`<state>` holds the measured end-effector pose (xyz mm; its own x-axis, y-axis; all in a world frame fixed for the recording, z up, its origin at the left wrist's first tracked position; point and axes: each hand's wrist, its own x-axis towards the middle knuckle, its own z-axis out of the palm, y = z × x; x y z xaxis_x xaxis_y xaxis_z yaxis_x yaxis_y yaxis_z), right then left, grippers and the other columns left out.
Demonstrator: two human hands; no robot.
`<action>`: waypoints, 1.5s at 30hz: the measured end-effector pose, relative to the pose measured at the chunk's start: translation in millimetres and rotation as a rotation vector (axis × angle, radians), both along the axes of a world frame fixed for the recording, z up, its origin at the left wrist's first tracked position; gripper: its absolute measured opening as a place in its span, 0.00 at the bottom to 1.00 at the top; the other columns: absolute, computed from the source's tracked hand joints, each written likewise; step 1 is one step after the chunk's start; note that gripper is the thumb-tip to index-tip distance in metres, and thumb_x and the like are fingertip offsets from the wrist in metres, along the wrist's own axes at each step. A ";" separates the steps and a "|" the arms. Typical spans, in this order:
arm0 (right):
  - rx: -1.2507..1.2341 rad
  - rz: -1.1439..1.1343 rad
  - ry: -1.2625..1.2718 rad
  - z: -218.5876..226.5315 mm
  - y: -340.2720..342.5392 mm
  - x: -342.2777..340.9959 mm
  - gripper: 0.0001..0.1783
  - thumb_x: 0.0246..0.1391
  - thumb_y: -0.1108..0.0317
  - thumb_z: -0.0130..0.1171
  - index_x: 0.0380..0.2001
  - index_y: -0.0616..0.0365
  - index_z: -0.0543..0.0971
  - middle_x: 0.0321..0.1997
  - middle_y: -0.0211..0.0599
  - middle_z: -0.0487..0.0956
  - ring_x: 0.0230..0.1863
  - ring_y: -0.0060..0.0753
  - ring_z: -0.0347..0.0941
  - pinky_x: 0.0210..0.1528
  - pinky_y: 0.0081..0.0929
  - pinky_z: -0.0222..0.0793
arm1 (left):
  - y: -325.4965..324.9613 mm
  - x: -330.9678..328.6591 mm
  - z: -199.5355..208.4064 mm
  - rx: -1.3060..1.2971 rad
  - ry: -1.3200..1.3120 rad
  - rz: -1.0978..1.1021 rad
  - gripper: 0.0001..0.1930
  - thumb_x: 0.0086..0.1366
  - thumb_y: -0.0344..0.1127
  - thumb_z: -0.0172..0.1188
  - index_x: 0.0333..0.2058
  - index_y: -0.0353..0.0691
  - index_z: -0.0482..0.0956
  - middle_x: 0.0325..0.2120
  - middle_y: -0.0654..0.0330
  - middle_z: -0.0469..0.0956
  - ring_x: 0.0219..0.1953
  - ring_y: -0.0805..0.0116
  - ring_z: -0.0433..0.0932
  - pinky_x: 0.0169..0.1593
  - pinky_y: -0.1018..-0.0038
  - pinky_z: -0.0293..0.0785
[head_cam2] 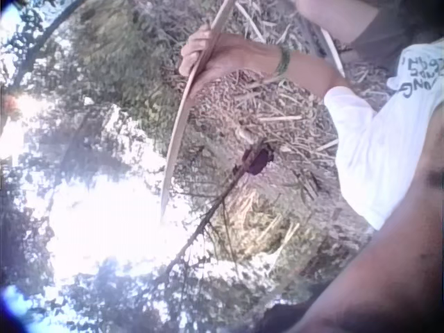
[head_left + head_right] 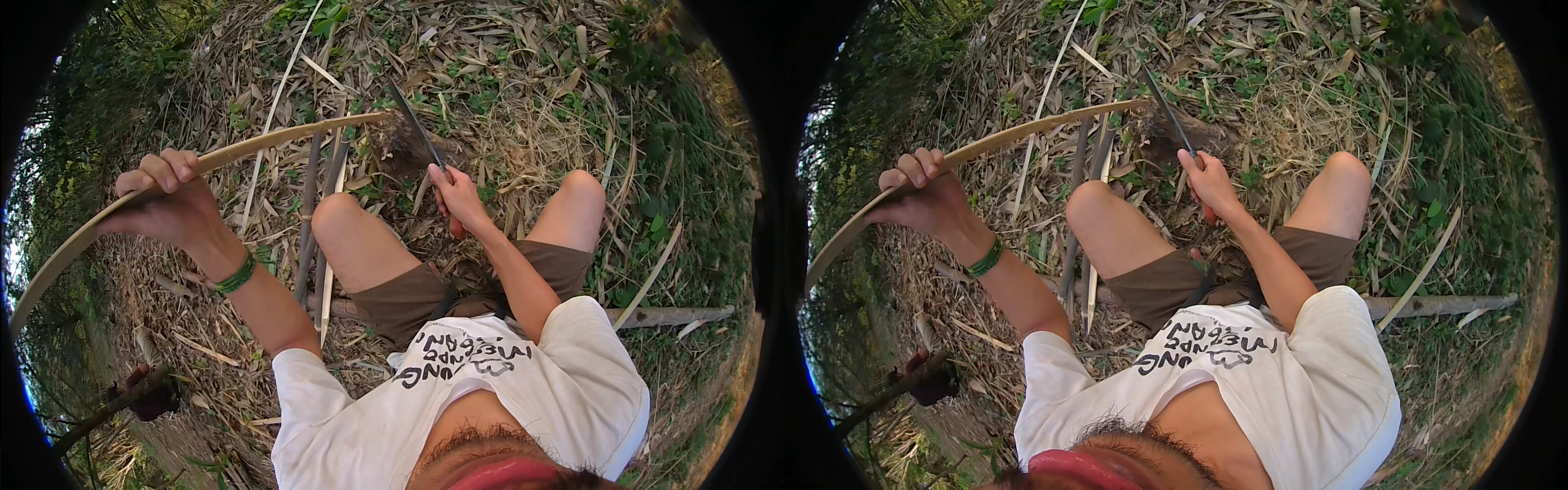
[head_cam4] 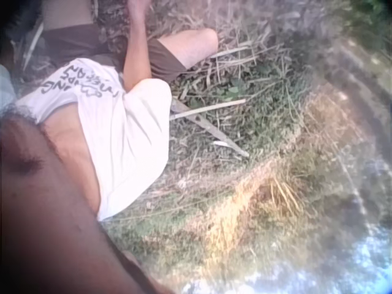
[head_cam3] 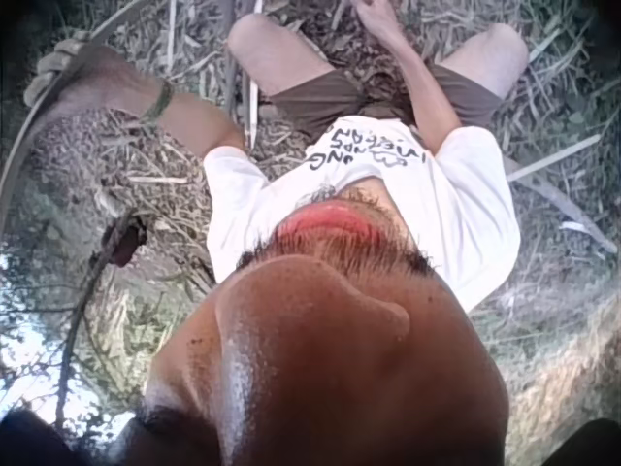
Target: The person sits on the ground and uses a machete to shave and smooth strips of bamboo, pulling the blade toward them and occasionally repositioning the bamboo.
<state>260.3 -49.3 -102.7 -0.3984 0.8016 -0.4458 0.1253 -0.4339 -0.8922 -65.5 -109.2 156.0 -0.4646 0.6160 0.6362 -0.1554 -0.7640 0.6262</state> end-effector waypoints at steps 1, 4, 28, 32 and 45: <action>0.010 -0.028 0.000 1.2 2.3 -0.8 0.25 0.66 0.45 0.53 0.31 0.58 0.72 0.16 0.25 0.68 0.14 0.18 0.63 0.16 0.22 0.59 | 7.2 0.8 -8.2 -0.016 0.005 -0.096 0.45 0.61 0.80 0.29 0.22 0.42 0.78 0.10 0.63 0.65 0.13 0.71 0.65 0.23 0.69 0.73; 0.054 -0.059 0.011 10.1 10.2 -13.4 0.26 0.67 0.44 0.50 0.30 0.58 0.72 0.14 0.24 0.66 0.12 0.17 0.61 0.15 0.22 0.56 | 6.3 -2.8 -12.5 0.008 0.053 -0.143 0.44 0.59 0.81 0.28 0.19 0.46 0.76 0.08 0.66 0.61 0.12 0.74 0.60 0.20 0.74 0.64; 0.231 0.036 -0.308 -12.1 50.7 -41.3 0.36 0.64 0.38 0.47 0.27 0.65 0.76 0.22 0.45 0.77 0.27 0.45 0.76 0.36 0.41 0.69 | 4.1 24.9 -12.3 -0.023 -0.008 0.029 0.43 0.59 0.81 0.29 0.16 0.46 0.72 0.07 0.69 0.55 0.11 0.74 0.53 0.18 0.77 0.57; 0.309 -0.034 -0.200 21.8 46.9 -34.2 0.35 0.64 0.38 0.48 0.25 0.65 0.75 0.17 0.38 0.72 0.21 0.36 0.70 0.29 0.38 0.65 | 2.0 21.4 -17.0 -0.017 0.031 -0.006 0.43 0.58 0.81 0.29 0.16 0.47 0.72 0.08 0.69 0.56 0.11 0.74 0.54 0.18 0.77 0.57; 0.457 -0.130 0.086 43.7 59.2 -53.5 0.29 0.67 0.42 0.49 0.27 0.59 0.73 0.13 0.24 0.66 0.12 0.16 0.60 0.16 0.20 0.55 | -5.1 24.7 -1.6 0.047 0.060 -0.069 0.43 0.61 0.81 0.27 0.17 0.44 0.68 0.06 0.67 0.56 0.08 0.73 0.54 0.14 0.75 0.57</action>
<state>206.8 9.8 -58.9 -0.3022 0.9532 -0.0057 0.0135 -0.0017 -0.9999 -40.7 -114.3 154.4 -0.3824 0.6141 0.6904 -0.1721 -0.7815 0.5998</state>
